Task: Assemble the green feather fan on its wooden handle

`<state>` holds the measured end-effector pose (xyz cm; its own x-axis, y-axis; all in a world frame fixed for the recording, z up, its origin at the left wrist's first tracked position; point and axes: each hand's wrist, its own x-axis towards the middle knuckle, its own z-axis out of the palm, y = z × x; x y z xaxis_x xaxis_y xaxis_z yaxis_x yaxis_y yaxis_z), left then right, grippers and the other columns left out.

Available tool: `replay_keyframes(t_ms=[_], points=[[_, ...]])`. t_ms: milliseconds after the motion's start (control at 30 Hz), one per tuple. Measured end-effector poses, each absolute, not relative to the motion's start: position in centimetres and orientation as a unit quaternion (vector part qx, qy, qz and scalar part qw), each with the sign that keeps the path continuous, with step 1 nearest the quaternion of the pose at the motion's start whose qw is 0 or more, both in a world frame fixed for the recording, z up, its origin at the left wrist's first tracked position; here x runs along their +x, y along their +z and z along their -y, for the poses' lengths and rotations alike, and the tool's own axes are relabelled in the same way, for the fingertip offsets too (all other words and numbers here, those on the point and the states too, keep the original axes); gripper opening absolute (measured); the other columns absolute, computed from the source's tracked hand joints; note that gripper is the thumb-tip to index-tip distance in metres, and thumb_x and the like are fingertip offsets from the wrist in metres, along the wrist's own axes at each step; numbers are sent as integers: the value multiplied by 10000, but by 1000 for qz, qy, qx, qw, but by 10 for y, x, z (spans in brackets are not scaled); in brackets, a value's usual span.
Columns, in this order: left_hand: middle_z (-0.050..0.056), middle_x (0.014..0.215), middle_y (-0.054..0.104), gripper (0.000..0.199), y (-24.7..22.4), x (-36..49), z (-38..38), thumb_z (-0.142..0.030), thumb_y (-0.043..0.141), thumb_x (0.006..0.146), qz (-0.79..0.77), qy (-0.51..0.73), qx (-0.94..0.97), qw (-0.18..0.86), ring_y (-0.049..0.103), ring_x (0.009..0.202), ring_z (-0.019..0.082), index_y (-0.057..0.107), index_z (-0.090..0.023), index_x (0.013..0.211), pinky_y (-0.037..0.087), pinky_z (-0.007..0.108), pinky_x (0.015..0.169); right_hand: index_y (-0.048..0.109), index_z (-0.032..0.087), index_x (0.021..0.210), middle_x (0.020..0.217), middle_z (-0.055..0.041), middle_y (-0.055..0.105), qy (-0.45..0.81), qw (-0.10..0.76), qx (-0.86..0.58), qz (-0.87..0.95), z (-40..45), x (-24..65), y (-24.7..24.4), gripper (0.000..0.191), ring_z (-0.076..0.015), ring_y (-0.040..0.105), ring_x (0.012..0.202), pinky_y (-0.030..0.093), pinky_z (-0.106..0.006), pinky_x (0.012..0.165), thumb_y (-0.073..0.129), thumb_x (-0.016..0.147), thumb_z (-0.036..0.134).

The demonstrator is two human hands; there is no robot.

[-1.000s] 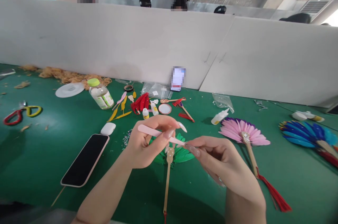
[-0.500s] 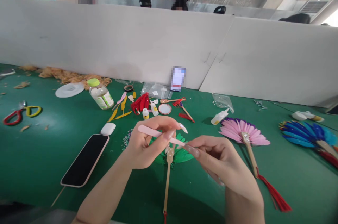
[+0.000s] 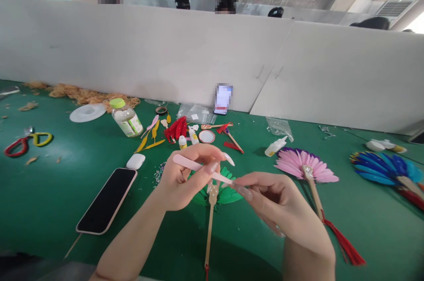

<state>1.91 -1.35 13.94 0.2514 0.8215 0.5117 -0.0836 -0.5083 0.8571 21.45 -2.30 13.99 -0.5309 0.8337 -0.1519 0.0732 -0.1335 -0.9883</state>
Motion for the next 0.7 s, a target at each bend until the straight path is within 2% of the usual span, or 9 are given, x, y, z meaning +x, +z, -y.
replay_keyframes(t_ms=[167,500,700], points=[[-1,643,557,150,140,19,14,-160,478,835,-273,546,676,412,521,489,76,579,-184,943,440,176,430,663,133,955,385,73,370,650,297,-382,586,22,214,140,323,-11,265,270,228,-132,279,557,816,405],[-6,660,556,176,141,19,14,-123,473,830,-273,543,686,401,523,518,71,581,-198,947,440,162,446,657,130,843,387,78,350,650,305,-379,583,22,211,140,286,-5,251,279,208,-122,278,548,827,394],[3,667,561,161,141,19,14,-138,471,834,-282,539,680,408,538,508,77,577,-183,946,446,169,433,655,130,850,384,80,349,648,309,-376,586,22,211,141,275,-6,252,275,211,-122,278,554,824,385]])
